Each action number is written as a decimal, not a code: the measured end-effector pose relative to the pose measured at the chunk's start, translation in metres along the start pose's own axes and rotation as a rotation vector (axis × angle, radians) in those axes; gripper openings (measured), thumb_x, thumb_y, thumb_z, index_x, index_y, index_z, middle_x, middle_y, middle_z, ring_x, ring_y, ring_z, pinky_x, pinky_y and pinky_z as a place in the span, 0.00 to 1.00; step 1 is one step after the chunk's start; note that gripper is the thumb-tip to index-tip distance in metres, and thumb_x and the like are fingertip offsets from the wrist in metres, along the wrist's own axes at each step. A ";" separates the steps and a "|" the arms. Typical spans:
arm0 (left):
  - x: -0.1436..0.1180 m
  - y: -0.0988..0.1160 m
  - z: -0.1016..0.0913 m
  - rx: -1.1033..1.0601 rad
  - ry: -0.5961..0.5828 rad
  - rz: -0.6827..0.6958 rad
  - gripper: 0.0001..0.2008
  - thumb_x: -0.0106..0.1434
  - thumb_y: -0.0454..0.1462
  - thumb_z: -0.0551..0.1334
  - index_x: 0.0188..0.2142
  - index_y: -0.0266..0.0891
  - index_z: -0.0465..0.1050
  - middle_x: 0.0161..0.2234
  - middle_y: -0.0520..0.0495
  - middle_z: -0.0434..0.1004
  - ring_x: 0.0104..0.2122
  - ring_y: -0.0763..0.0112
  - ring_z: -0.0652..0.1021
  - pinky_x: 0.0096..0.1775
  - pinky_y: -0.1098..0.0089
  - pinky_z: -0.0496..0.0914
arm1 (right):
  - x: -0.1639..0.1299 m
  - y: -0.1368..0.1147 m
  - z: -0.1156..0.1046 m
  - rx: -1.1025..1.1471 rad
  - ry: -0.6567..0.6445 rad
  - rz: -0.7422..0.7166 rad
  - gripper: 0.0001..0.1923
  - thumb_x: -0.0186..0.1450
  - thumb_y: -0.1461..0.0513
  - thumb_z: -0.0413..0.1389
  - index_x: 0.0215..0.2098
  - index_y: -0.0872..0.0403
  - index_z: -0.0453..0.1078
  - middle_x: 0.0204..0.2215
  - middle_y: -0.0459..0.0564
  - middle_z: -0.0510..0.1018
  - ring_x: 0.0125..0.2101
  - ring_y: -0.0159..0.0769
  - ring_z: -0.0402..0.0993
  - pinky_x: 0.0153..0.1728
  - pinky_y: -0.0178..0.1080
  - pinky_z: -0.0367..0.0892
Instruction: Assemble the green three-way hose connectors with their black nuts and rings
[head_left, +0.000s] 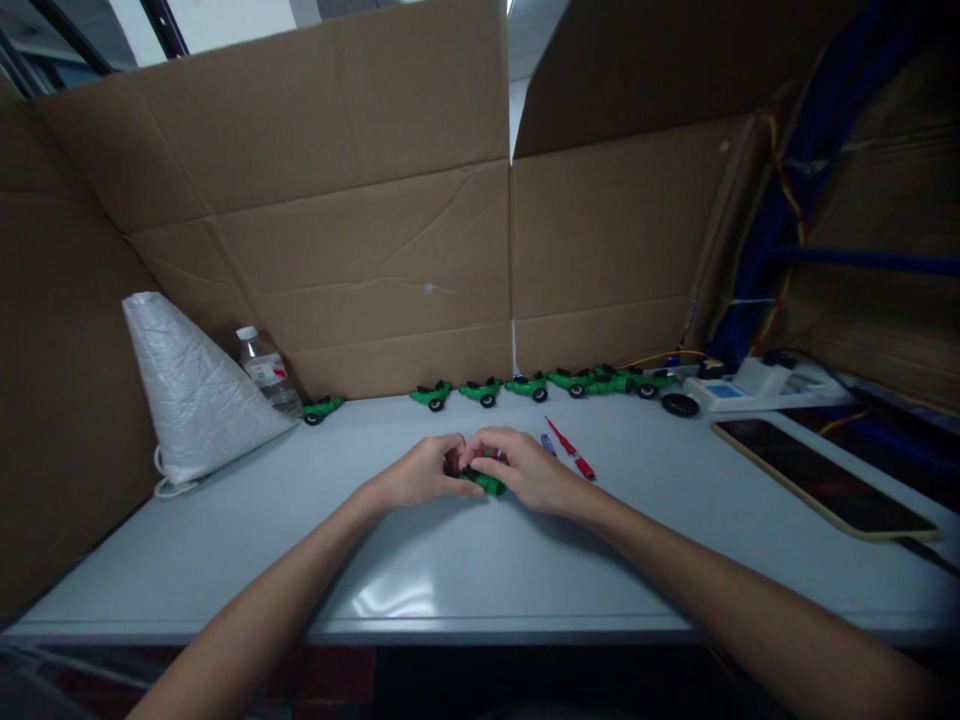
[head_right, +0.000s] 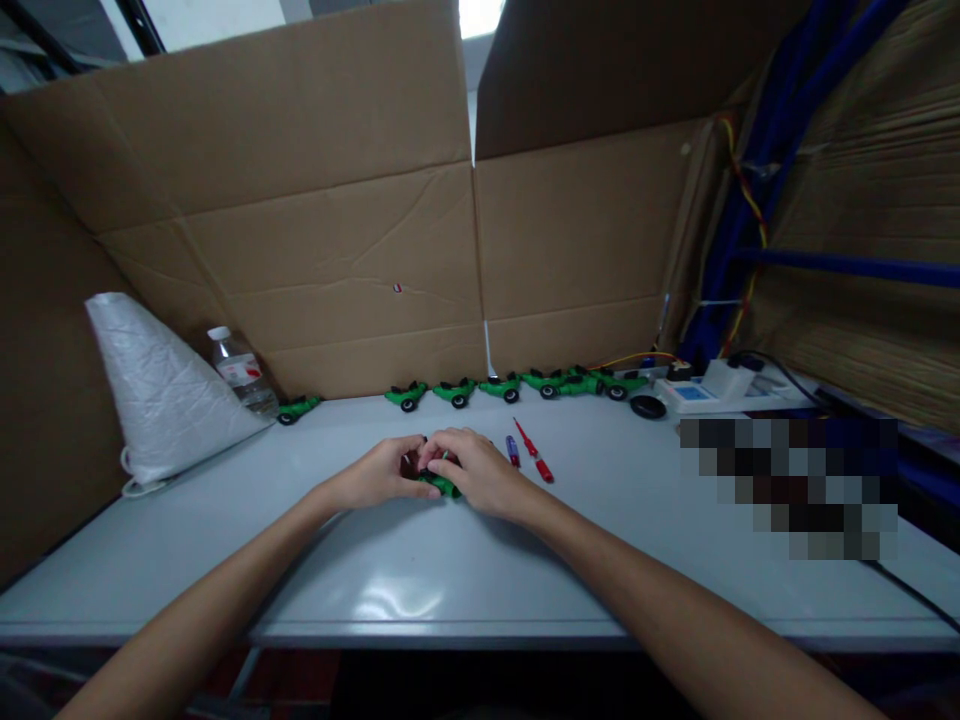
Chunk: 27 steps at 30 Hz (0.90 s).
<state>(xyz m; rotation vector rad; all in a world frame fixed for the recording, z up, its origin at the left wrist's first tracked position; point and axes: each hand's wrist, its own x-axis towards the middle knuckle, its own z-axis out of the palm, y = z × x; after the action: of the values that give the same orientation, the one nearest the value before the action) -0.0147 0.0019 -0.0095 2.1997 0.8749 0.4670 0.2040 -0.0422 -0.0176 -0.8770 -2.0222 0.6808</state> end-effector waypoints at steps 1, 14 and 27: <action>0.000 0.001 0.000 0.006 -0.002 -0.001 0.23 0.56 0.50 0.75 0.35 0.38 0.69 0.28 0.56 0.66 0.29 0.74 0.67 0.31 0.73 0.61 | 0.000 0.000 0.000 -0.002 -0.004 0.001 0.09 0.69 0.68 0.57 0.40 0.52 0.79 0.40 0.49 0.83 0.43 0.40 0.76 0.48 0.40 0.67; -0.006 0.010 -0.012 -0.004 -0.043 -0.002 0.25 0.55 0.52 0.76 0.41 0.37 0.73 0.32 0.52 0.73 0.31 0.71 0.71 0.33 0.72 0.64 | -0.001 -0.004 -0.003 -0.020 -0.002 0.022 0.07 0.71 0.65 0.56 0.41 0.53 0.77 0.39 0.48 0.82 0.41 0.39 0.75 0.45 0.38 0.65; -0.009 0.027 -0.017 0.031 0.019 0.051 0.17 0.65 0.49 0.70 0.40 0.36 0.77 0.33 0.50 0.76 0.31 0.72 0.73 0.35 0.71 0.67 | -0.005 0.025 -0.071 -1.047 0.124 0.597 0.15 0.77 0.60 0.46 0.52 0.61 0.70 0.47 0.68 0.81 0.47 0.53 0.79 0.47 0.45 0.66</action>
<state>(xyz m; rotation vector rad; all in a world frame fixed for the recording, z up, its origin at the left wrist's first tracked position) -0.0186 -0.0101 0.0210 2.2535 0.8433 0.5021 0.2738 -0.0196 -0.0005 -2.1044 -1.9448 -0.2293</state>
